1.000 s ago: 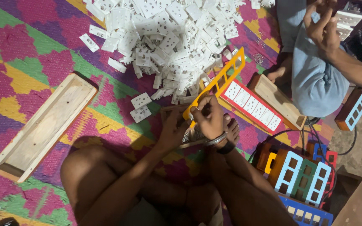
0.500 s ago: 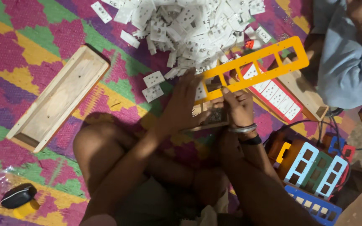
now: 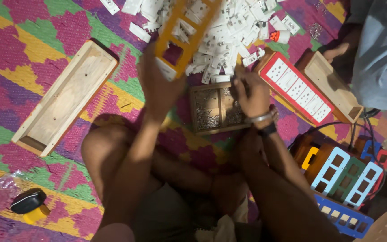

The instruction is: The person sits on a colorful mat and assembles white electrical socket modules into red and yellow plastic frames. They pick up the modules from a pile, place them into the frame slots, and secure them using small metal fasteners from a wooden box.

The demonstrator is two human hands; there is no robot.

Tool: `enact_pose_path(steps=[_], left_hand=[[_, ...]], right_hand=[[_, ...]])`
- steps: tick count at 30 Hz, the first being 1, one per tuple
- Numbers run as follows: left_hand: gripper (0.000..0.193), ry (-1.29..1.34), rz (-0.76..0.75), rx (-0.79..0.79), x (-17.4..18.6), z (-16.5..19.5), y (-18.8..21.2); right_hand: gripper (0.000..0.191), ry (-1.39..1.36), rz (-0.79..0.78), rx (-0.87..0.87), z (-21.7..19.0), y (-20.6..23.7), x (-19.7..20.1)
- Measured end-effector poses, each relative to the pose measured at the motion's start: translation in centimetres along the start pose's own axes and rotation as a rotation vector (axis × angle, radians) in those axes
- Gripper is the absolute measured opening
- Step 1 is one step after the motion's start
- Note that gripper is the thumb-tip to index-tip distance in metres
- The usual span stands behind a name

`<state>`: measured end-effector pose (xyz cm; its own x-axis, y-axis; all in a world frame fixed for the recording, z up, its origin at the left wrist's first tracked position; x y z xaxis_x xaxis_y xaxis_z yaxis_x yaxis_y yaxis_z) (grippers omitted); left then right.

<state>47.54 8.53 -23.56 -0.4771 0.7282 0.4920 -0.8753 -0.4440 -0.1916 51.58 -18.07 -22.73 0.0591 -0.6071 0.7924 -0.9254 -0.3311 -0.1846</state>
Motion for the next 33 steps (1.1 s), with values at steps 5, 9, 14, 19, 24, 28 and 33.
enact_pose_path(steps=[5, 9, 14, 19, 24, 28, 33], left_hand=[[0.074, 0.491, -0.060, 0.306, -0.7, -3.1, -0.4], [0.075, 0.232, -0.018, 0.146, 0.0, -1.4, -0.3], [0.088, -0.215, -0.002, -0.003, -0.3, 0.7, 0.9], [0.095, -0.347, -0.151, -0.170, -3.6, 3.0, 3.6], [0.095, -0.348, -0.225, -0.232, -5.6, 4.3, 6.3], [0.096, -0.280, -0.300, -0.208, -6.1, 4.2, 7.0], [0.097, -0.271, -0.289, -0.168, -6.2, 3.5, 6.6]], right_hand=[[0.035, 0.263, -0.128, -0.043, -0.8, -4.6, -2.2], [0.028, 0.007, -0.067, -0.188, 0.4, -4.6, -2.2], [0.021, -0.889, 0.158, -0.479, 3.6, -0.2, -0.8], [0.010, -0.779, 0.089, -0.290, 0.7, 1.9, 2.9], [0.014, -0.475, -0.102, -0.206, -1.4, 0.7, 0.8], [0.011, -0.513, -0.160, -0.253, -2.0, -0.4, -2.7], [0.017, -0.283, -0.112, -0.100, -4.0, 0.2, -1.6]])
Point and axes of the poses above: each hand's wrist, its own y-axis away from the middle knuckle, its own x-axis out of the back of the hand, z = x × y, the point moved 10 cm from there along -y, towards the middle knuckle, and after that the axes turned 6 degrees about x, right-handed, at the moved point
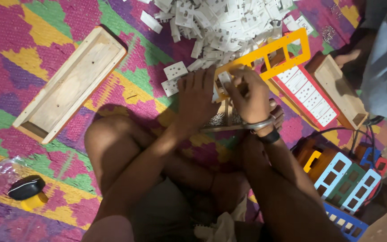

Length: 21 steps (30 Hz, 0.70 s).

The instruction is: The person sits on a colorful mat and assembles white electrical socket modules into red and yellow plastic frames. They pick up the modules from a pile, place them into the frame slots, and secure them using small metal fasteners from a wooden box.

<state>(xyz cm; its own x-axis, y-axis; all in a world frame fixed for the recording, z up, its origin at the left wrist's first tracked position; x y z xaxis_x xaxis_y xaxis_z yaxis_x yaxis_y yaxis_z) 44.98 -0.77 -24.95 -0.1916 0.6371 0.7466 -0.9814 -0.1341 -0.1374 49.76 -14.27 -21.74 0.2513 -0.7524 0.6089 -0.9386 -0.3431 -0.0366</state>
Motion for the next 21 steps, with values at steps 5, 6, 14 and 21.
enact_pose_path(steps=[5, 6, 14, 21], left_hand=[[0.098, 0.068, 0.021, -0.017, -0.3, 0.2, 0.3], [0.097, 0.066, 0.011, -0.005, -0.4, 0.1, 0.3], [0.094, 0.057, 0.122, 0.039, 2.5, -2.6, -1.8], [0.086, 0.267, 0.327, 0.121, 7.0, -6.3, -3.3]], right_hand=[[0.014, 0.179, -0.052, 0.169, -2.0, 1.0, -0.2], [0.015, 0.182, -0.038, 0.194, -2.3, 1.0, -0.3], [0.011, -0.030, 0.321, 0.092, 0.5, 1.4, 4.4], [0.024, 0.511, 0.006, 0.207, 1.7, -3.3, 1.6]])
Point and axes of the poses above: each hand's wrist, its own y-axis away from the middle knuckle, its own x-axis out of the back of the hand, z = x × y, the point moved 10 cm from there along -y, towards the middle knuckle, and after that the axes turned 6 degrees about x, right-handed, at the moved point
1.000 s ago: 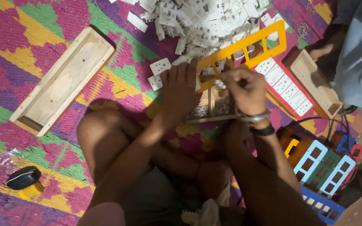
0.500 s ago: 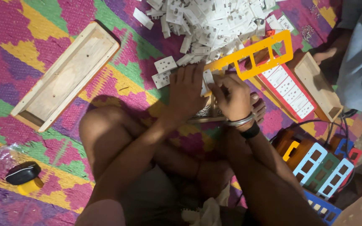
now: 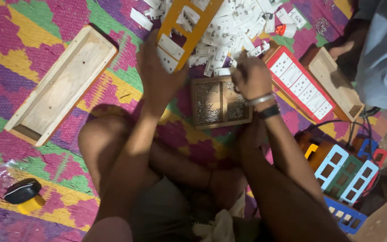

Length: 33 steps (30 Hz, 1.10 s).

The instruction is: The person sits on a colorful mat and assembles white electrical socket modules into red and yellow plastic frames. They pick up the modules from a pile, place them into the frame slots, and secure them using small metal fasteners from a wooden box.

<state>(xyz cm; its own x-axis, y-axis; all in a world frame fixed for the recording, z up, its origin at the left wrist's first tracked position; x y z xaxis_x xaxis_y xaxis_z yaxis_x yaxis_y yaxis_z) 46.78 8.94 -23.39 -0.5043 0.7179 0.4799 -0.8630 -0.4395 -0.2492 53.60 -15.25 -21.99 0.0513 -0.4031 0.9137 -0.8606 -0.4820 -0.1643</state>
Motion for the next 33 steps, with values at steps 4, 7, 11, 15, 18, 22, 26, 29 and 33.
enact_pose_path(steps=[4, 7, 11, 15, 18, 22, 26, 29, 33], left_hand=[[0.086, -0.014, -0.099, 0.090, -0.9, -0.1, 0.0], [0.090, -0.040, -0.103, 0.063, -1.4, 0.7, 0.1], [0.088, -0.078, -0.079, -0.042, -1.5, 1.6, 0.3], [0.086, -0.141, -0.104, 0.004, -1.8, 0.8, 0.5], [0.087, -0.175, -0.134, -0.003, -2.3, 0.9, 1.1], [0.097, -0.211, -0.205, -0.016, -3.4, 1.1, 1.9], [0.106, -0.291, -0.243, -0.050, -4.4, 1.4, 2.7], [0.104, -0.204, -0.274, -0.090, -5.3, 2.3, 3.6], [0.101, -0.250, -0.316, -0.158, -6.5, 3.8, 5.6]], right_hand=[[0.029, 0.003, -0.167, -0.014, -0.3, -1.7, -2.3], [0.021, -0.114, -0.250, -0.086, 0.2, -2.1, -3.1], [0.015, -0.289, -0.097, -0.243, 1.8, -0.7, -2.3], [0.013, -0.662, 0.077, -0.344, 3.5, 2.7, -1.4], [0.015, -1.068, 0.125, -0.500, 4.5, 5.1, -2.5], [0.013, -1.155, 0.180, -0.532, 4.3, 6.7, -2.8], [0.014, -1.195, 0.192, -0.540, 3.8, 7.3, -2.4], [0.014, -1.234, 0.188, -0.434, 2.5, 6.9, -1.8], [0.014, -1.117, 0.097, -0.495, 2.2, 6.6, -3.3]])
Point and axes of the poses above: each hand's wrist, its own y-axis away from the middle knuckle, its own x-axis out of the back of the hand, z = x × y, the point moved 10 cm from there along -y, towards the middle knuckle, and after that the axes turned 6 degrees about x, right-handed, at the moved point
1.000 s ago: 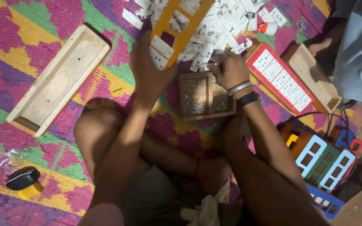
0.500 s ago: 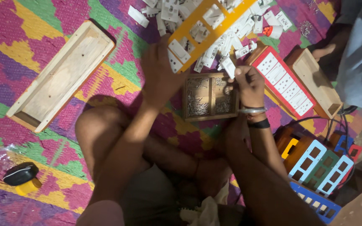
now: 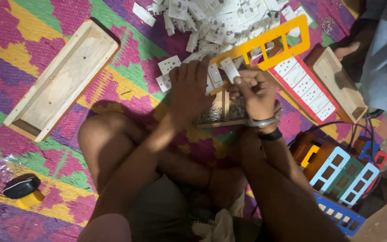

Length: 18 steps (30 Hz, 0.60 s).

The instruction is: The person sits on a colorful mat and assembles white electrical socket modules into red and yellow plastic frames. They pick up the modules from a pile, place them into the frame slots, and secure them using small metal fasteners from a wooden box.

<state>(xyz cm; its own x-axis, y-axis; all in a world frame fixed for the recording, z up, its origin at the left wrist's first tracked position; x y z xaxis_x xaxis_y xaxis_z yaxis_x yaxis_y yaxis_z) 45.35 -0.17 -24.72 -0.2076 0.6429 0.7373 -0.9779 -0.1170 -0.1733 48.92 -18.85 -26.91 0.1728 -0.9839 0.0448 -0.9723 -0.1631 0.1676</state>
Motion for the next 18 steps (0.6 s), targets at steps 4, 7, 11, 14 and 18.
enact_pose_path(steps=[4, 7, 11, 14, 18], left_hand=[[0.097, 0.019, -0.002, -0.026, -0.2, 0.6, 0.5], [0.094, 0.010, -0.004, -0.024, 0.0, 0.6, 0.4], [0.093, 0.063, -0.014, -0.010, 0.1, 0.7, 0.3], [0.094, 0.086, -0.019, -0.044, 0.2, 1.2, 0.4], [0.090, 0.034, 0.031, -0.066, 0.6, 1.4, 0.6]], right_hand=[[0.012, 0.102, -0.045, -0.015, 0.5, -0.5, -0.9], [0.014, 0.183, -0.025, -0.071, 0.8, 0.0, -0.8], [0.025, 0.298, 0.006, 0.143, -2.4, 0.7, -1.4], [0.019, 0.632, -0.030, 0.339, -5.1, 1.2, -2.6], [0.021, 0.901, 0.001, 0.560, -7.8, 1.7, -3.7]])
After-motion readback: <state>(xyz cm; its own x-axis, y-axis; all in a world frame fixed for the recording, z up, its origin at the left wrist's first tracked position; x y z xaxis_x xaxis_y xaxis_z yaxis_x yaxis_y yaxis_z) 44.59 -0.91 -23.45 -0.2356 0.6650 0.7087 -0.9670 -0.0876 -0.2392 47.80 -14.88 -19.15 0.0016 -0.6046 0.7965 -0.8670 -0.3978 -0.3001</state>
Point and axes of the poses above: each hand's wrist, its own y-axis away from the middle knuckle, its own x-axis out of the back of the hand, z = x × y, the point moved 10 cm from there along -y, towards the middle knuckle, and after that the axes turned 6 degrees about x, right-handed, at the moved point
